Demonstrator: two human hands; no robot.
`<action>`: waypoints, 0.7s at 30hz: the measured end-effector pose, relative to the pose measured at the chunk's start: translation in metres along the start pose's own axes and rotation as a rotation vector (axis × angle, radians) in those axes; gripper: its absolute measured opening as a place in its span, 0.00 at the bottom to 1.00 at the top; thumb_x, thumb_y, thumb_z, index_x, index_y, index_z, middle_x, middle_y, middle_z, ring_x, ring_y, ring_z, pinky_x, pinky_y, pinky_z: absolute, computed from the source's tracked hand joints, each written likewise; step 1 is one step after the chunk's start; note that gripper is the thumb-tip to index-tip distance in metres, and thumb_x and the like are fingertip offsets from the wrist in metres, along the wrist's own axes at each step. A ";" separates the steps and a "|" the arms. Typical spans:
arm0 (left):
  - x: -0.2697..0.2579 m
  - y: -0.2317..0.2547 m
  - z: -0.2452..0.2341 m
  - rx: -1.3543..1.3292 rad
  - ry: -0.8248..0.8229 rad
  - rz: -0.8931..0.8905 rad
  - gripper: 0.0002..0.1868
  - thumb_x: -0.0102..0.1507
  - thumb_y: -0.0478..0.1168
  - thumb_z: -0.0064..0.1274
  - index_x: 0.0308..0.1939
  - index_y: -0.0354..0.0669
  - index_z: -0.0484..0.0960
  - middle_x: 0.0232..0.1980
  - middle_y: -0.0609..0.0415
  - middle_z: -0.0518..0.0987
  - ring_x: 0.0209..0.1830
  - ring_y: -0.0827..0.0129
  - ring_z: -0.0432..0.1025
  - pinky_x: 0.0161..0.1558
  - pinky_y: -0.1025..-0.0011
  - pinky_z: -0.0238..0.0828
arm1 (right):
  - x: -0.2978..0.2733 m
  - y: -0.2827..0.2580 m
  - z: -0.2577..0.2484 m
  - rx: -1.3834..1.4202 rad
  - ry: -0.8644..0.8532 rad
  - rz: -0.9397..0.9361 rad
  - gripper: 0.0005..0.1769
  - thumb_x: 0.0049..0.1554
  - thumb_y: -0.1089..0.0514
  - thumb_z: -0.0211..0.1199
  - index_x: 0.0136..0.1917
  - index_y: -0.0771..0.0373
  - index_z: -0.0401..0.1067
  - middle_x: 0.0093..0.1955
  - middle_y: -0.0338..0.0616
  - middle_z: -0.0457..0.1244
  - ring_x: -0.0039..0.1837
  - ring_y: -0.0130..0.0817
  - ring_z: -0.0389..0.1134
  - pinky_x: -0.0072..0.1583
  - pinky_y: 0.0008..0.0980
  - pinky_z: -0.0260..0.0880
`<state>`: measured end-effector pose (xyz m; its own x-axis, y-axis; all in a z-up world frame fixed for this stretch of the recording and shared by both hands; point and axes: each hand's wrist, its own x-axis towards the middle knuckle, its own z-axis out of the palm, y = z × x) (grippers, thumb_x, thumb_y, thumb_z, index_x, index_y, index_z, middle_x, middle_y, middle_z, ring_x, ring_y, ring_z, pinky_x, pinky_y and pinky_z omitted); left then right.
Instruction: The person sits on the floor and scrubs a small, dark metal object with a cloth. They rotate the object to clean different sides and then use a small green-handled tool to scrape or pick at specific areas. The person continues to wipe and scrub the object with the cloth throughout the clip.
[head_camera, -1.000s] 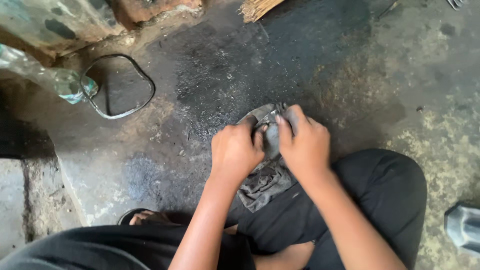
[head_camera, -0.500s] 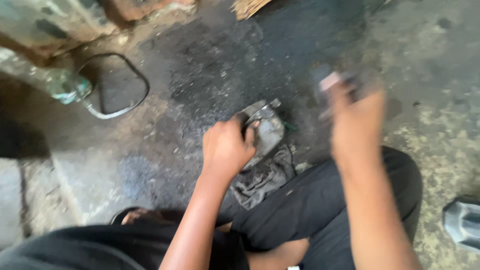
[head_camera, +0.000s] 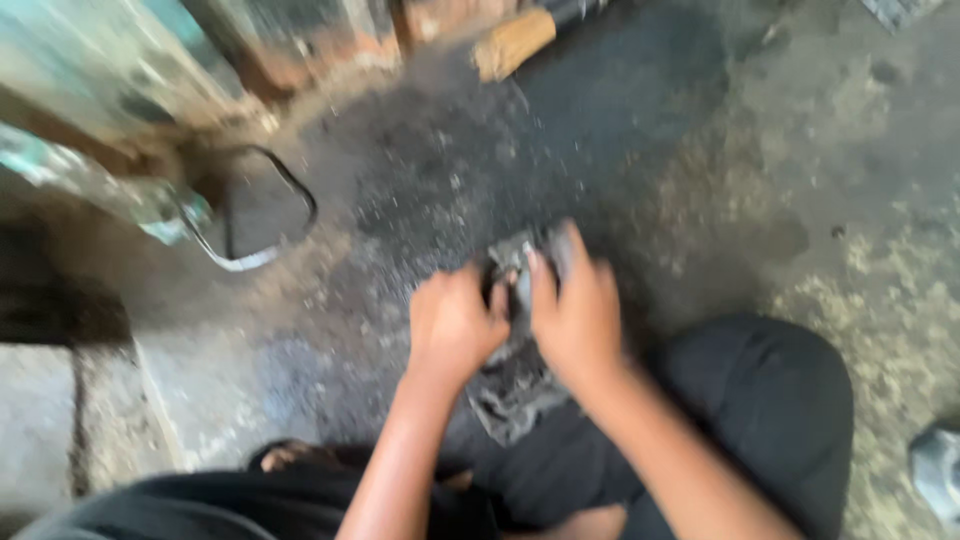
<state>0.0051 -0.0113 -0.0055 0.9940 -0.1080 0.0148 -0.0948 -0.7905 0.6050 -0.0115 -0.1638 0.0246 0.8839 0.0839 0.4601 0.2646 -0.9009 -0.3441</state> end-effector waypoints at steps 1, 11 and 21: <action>0.003 0.002 -0.002 0.004 0.006 0.008 0.14 0.57 0.46 0.57 0.41 0.43 0.85 0.33 0.36 0.82 0.36 0.40 0.78 0.41 0.48 0.73 | -0.008 -0.011 0.004 0.481 0.005 0.146 0.05 0.61 0.62 0.57 0.47 0.64 0.73 0.40 0.38 0.70 0.46 0.27 0.69 0.48 0.32 0.69; 0.002 0.008 -0.012 -0.069 -0.048 -0.040 0.14 0.59 0.48 0.55 0.42 0.44 0.86 0.30 0.37 0.82 0.34 0.40 0.78 0.41 0.47 0.72 | -0.007 -0.018 0.011 0.335 0.149 0.167 0.08 0.63 0.59 0.60 0.50 0.68 0.70 0.40 0.54 0.67 0.43 0.44 0.74 0.45 0.41 0.68; -0.004 0.006 -0.015 -0.066 -0.048 -0.043 0.14 0.60 0.49 0.55 0.41 0.44 0.86 0.30 0.36 0.82 0.35 0.40 0.78 0.42 0.47 0.72 | 0.000 -0.006 0.000 0.264 0.111 0.241 0.06 0.60 0.61 0.63 0.47 0.66 0.73 0.38 0.50 0.68 0.42 0.44 0.74 0.45 0.40 0.70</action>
<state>0.0013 -0.0065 0.0098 0.9932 -0.1049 -0.0500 -0.0465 -0.7536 0.6557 -0.0133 -0.1591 0.0268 0.8898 -0.1770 0.4207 0.1570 -0.7469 -0.6462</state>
